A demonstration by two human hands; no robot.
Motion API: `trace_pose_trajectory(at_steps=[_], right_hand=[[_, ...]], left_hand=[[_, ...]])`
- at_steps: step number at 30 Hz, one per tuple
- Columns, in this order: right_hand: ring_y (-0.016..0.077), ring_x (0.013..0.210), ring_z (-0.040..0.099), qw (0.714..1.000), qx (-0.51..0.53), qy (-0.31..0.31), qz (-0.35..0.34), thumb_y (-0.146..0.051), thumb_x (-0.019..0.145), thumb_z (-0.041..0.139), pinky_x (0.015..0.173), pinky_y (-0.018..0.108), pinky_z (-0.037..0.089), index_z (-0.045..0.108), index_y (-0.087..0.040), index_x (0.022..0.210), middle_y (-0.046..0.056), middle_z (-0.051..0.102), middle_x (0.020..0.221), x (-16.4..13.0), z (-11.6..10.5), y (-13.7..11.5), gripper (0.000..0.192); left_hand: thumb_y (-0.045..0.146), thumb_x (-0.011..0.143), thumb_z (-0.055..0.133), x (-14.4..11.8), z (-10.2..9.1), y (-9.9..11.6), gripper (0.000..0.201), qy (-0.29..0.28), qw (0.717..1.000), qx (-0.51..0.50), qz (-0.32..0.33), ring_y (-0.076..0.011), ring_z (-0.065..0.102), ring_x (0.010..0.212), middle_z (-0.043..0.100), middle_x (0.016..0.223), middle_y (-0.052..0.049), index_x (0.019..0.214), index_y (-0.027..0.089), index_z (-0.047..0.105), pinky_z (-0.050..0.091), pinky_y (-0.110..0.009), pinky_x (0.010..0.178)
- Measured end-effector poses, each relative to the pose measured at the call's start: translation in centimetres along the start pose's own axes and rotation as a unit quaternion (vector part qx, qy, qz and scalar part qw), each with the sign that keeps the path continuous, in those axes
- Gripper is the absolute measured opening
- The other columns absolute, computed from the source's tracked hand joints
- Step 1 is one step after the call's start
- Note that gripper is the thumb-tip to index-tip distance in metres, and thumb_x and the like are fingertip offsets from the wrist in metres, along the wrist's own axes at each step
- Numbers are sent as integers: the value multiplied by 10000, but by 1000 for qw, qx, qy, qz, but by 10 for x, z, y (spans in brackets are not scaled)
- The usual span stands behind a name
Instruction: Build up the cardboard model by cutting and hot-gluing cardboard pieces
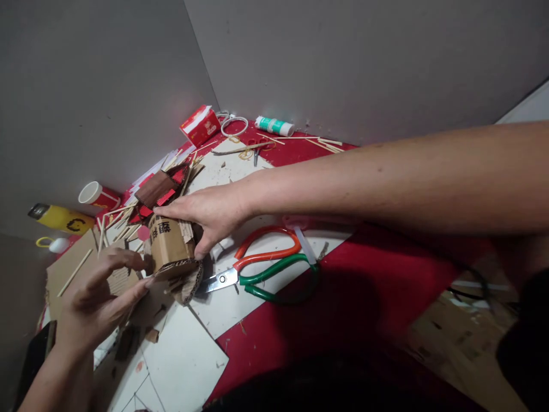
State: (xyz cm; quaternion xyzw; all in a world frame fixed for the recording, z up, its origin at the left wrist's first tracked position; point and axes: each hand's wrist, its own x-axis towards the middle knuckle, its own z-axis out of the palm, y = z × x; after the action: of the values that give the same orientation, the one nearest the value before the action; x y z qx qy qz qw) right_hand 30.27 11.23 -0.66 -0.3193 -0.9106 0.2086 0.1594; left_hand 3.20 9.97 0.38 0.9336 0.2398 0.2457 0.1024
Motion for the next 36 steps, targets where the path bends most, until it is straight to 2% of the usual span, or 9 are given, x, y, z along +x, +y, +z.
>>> trace_pose_trajectory(at_steps=[3, 6, 13, 20, 22, 25, 27, 31, 36], right_hand=[[255, 1379, 424, 1000, 6, 3, 8, -292, 743, 800, 1118, 323, 370, 226, -69, 1534, 177, 406, 1519, 1, 0, 2, 1003], [262, 1368, 442, 1000, 13, 13, -1, -284, 728, 809, 1104, 347, 392, 260, -101, 1529, 166, 434, 1504, 3, 1, 4, 988], [284, 1316, 508, 998, 33, 45, -8, -290, 658, 848, 1065, 390, 451, 400, -221, 1477, 91, 524, 1444, 5, 4, 8, 937], [311, 1274, 546, 997, 43, 58, -4, -287, 606, 866, 1040, 427, 480, 444, -219, 1451, 85, 574, 1393, 8, 6, 11, 948], [310, 1270, 549, 997, 44, 60, -5, -279, 605, 864, 1033, 435, 483, 441, -230, 1452, 81, 582, 1384, 8, 5, 9, 948], [295, 1275, 544, 998, 39, 43, -12, -299, 606, 861, 1026, 415, 484, 387, -228, 1482, 91, 565, 1399, 7, 2, 4, 999], [294, 1276, 538, 999, 34, 28, -12, -356, 596, 866, 1032, 398, 476, 347, -181, 1501, 129, 543, 1413, 6, 1, -2, 1058], [334, 1223, 560, 999, -9, 49, -7, -476, 656, 808, 1004, 462, 468, 333, -94, 1491, 200, 554, 1365, 7, 7, -11, 1034], [321, 1112, 616, 994, -44, 99, -23, -453, 742, 714, 917, 452, 486, 445, -124, 1408, 160, 639, 1217, 9, 17, -10, 790]], left_hand=[[164, 871, 661, 2, -1, 6, 111, -39, 999, 28, 20, -108, 608, 732, 631, 786, 21, 904, 198, 561, 477, -233, 684], [137, 871, 656, 1, 2, 8, 111, -51, 998, 42, 24, -99, 611, 708, 631, 763, 22, 900, 192, 564, 476, -225, 662], [114, 853, 672, -4, 10, 6, 149, -21, 999, 27, 21, -101, 600, 673, 625, 755, 16, 896, 192, 553, 476, -234, 632], [108, 854, 664, -3, 13, 10, 139, -23, 998, 57, 11, -90, 588, 675, 612, 754, 16, 867, 181, 546, 456, -210, 630], [106, 852, 665, -4, 15, 10, 151, -7, 998, 55, 20, -94, 586, 695, 617, 794, 6, 947, 171, 568, 467, -210, 655], [109, 852, 668, -5, 18, 9, 381, 3, 998, 50, 34, -103, 574, 720, 609, 851, -14, 1216, 147, 565, 481, -221, 683], [106, 854, 668, -5, 19, 8, 473, -8, 998, 51, 44, -104, 548, 697, 572, 816, -6, 1309, 152, 546, 470, -217, 645], [90, 848, 673, -3, 20, 8, 457, -7, 997, 56, 59, -102, 524, 675, 543, 789, -2, 1292, 148, 578, 450, -208, 614], [82, 858, 659, -3, 21, 9, 424, 0, 995, 67, 74, -94, 519, 665, 538, 785, 0, 1272, 135, 588, 436, -196, 602]])
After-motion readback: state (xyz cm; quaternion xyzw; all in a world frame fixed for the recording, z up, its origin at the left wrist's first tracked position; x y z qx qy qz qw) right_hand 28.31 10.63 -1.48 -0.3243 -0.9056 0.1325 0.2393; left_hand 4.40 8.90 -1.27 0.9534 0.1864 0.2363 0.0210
